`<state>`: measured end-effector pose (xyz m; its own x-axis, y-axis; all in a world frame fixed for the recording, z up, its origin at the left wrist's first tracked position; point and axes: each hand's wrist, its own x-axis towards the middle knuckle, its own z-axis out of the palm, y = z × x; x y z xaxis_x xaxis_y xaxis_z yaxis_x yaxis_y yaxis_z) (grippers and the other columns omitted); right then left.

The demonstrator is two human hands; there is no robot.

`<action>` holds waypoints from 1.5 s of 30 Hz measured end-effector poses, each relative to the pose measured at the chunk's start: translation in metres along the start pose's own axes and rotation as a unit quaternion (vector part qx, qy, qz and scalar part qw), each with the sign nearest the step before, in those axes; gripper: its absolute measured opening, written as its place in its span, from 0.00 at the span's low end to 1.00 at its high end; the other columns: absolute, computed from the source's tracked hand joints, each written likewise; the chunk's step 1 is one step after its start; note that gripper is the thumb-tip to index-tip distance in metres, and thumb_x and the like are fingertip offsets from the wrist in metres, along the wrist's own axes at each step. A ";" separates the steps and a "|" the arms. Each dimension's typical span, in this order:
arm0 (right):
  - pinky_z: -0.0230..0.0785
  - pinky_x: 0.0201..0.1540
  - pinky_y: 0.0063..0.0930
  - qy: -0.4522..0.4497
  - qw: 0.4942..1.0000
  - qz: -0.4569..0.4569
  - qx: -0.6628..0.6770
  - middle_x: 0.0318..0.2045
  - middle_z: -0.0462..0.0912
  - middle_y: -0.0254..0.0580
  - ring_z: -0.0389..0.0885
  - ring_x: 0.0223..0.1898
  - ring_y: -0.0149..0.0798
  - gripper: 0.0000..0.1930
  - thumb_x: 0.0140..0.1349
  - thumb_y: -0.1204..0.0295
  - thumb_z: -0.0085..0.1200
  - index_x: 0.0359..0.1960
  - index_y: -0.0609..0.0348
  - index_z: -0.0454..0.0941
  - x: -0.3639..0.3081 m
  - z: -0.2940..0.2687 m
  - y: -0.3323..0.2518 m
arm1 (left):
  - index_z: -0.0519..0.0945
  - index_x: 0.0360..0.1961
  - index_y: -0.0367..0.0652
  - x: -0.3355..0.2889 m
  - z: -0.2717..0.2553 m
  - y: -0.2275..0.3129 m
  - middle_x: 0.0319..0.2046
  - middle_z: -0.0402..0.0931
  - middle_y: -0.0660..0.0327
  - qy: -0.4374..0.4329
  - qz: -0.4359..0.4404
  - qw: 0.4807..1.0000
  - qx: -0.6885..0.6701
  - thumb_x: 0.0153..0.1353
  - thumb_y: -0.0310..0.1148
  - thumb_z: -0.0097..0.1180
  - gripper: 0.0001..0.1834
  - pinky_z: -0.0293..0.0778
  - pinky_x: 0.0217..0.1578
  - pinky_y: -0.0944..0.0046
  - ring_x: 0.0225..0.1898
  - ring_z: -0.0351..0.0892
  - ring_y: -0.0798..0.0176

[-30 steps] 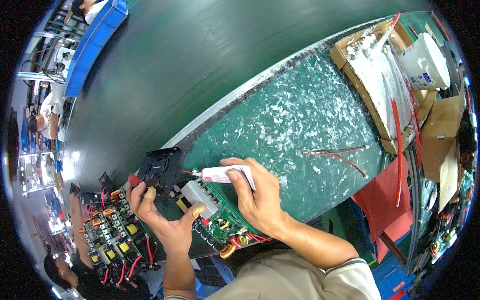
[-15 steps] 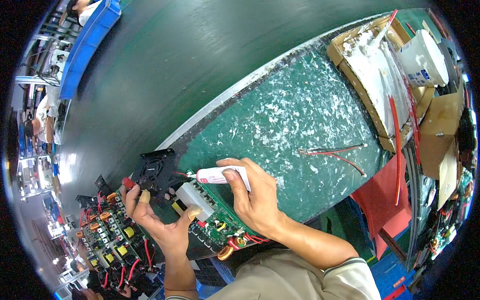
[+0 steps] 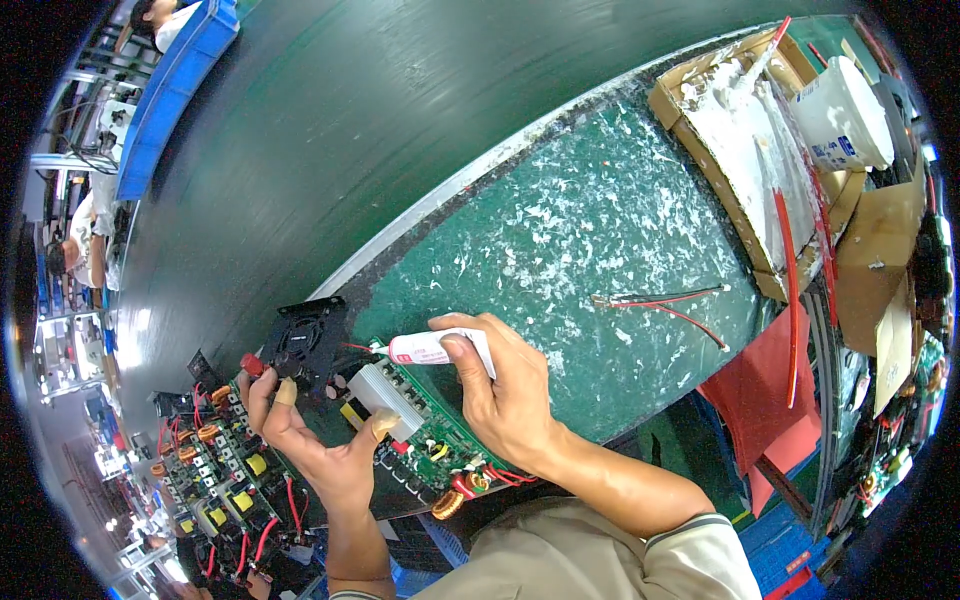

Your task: Manually assembling electronic components, applying sealant, and connecting wires on circuit boards on a production line.

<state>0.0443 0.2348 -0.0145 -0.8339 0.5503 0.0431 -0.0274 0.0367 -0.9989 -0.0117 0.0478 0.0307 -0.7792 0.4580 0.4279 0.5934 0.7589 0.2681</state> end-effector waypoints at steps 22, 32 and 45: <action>0.64 0.25 0.20 0.009 1.000 0.002 -0.022 0.28 0.79 0.36 0.71 0.22 0.24 0.11 0.73 0.73 0.46 0.44 0.65 0.81 -0.003 -0.003 -0.003 | 0.63 0.58 0.44 -0.002 0.001 0.005 0.58 0.60 0.52 0.007 -0.009 1.000 -0.007 0.41 0.62 0.73 0.50 0.52 0.65 0.27 0.64 0.57 0.36; 0.65 0.24 0.22 0.060 0.977 0.061 -0.194 0.23 0.79 0.34 0.73 0.21 0.25 0.16 0.71 0.61 0.53 0.37 0.65 0.79 0.077 -0.113 -0.031 | 0.82 0.48 0.44 0.059 -0.035 -0.031 0.51 0.78 0.55 -0.069 0.135 0.988 0.032 0.59 0.28 0.61 0.15 0.69 0.54 0.53 0.55 0.73 0.48; 0.76 0.50 0.41 -0.099 0.962 0.252 -0.029 0.43 0.84 0.50 0.84 0.45 0.50 0.37 0.60 0.63 0.65 0.66 0.68 0.62 -0.156 -0.117 0.067 | 0.83 0.42 0.42 0.003 -0.079 -0.045 0.36 0.83 0.56 -0.040 0.006 0.998 -0.038 0.59 0.27 0.59 0.10 0.76 0.38 0.59 0.36 0.83 0.51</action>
<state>0.2374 0.2488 -0.0866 -0.8216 0.3416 -0.4564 0.4343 -0.1435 -0.8893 -0.0243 -0.0213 0.0878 -0.7838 0.5043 0.3625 0.6138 0.7178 0.3286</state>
